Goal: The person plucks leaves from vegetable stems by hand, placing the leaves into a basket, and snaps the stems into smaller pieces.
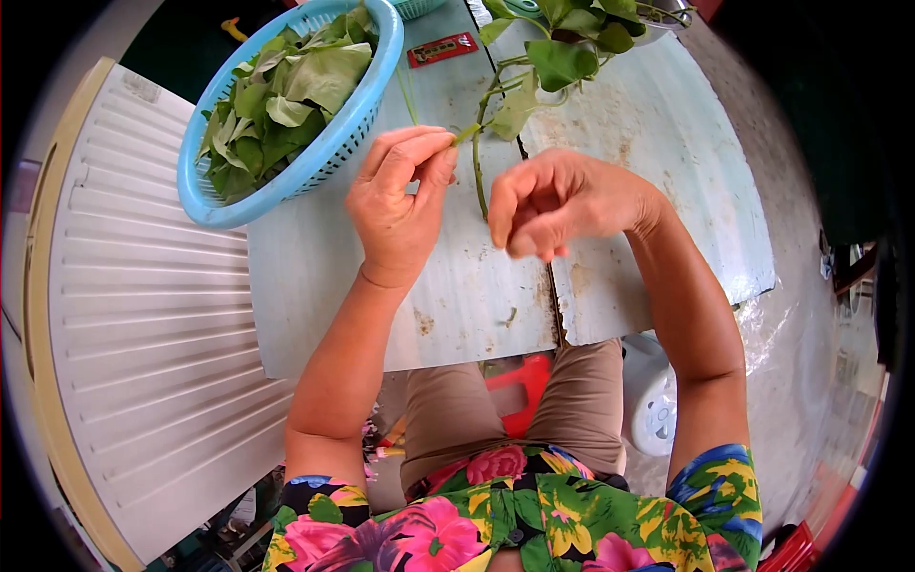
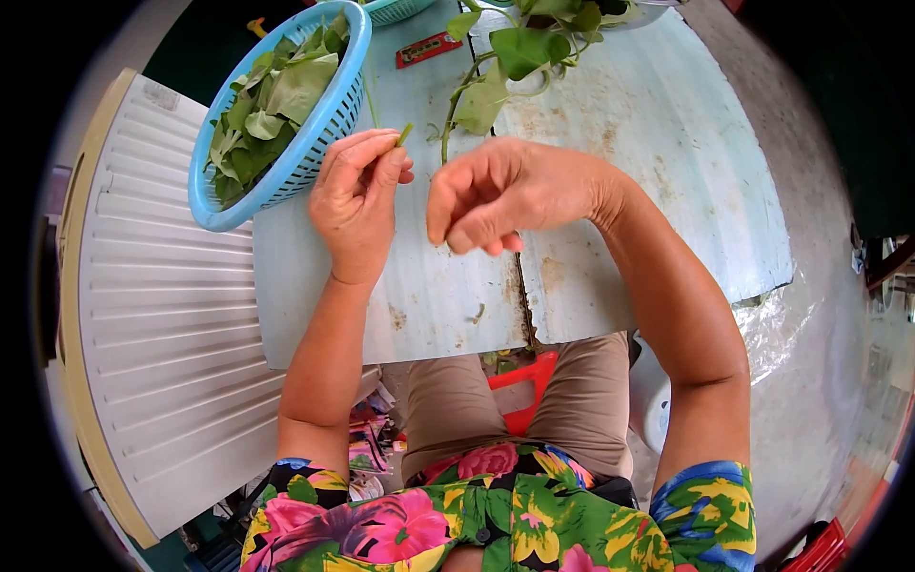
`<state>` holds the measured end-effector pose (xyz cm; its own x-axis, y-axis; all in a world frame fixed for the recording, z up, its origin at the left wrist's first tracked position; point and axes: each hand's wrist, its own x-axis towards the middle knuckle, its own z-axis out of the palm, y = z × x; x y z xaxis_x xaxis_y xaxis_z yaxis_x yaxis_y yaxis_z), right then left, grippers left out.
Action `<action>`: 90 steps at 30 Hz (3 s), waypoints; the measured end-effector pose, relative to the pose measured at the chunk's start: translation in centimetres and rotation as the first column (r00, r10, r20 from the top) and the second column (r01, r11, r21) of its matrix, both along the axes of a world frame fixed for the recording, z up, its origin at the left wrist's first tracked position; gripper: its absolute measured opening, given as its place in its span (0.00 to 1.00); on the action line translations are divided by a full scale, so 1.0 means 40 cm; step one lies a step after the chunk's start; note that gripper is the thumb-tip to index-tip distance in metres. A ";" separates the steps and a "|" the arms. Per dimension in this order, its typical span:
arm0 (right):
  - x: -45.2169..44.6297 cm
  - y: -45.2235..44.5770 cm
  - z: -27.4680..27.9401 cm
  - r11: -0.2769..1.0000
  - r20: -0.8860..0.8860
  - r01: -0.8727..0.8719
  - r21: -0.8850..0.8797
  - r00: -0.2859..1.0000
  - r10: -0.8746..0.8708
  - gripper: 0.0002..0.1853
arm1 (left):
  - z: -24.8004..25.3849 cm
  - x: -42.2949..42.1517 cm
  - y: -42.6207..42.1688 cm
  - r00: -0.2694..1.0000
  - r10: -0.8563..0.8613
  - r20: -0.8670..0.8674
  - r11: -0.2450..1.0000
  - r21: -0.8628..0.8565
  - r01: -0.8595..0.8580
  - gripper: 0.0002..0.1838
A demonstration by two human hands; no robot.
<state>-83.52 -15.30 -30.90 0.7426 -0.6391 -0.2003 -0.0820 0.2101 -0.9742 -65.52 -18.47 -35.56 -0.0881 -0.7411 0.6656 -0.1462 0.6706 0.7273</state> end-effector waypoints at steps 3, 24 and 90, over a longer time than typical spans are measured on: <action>0.016 0.016 -0.023 0.944 0.072 -0.302 0.136 0.953 0.295 0.13 | -0.007 0.003 -0.005 0.994 0.058 0.097 0.994 -0.097 -0.048 0.07; 0.024 -0.034 -0.054 0.547 0.285 0.815 -0.192 0.579 -0.764 0.05 | 0.008 -0.005 0.003 0.987 0.043 0.156 0.998 -0.052 -0.035 0.09; -0.023 -0.077 -0.144 0.552 -0.019 0.613 -0.565 0.660 -0.751 0.09 | -0.002 0.002 -0.018 0.835 -0.214 -0.508 0.221 0.807 0.547 0.17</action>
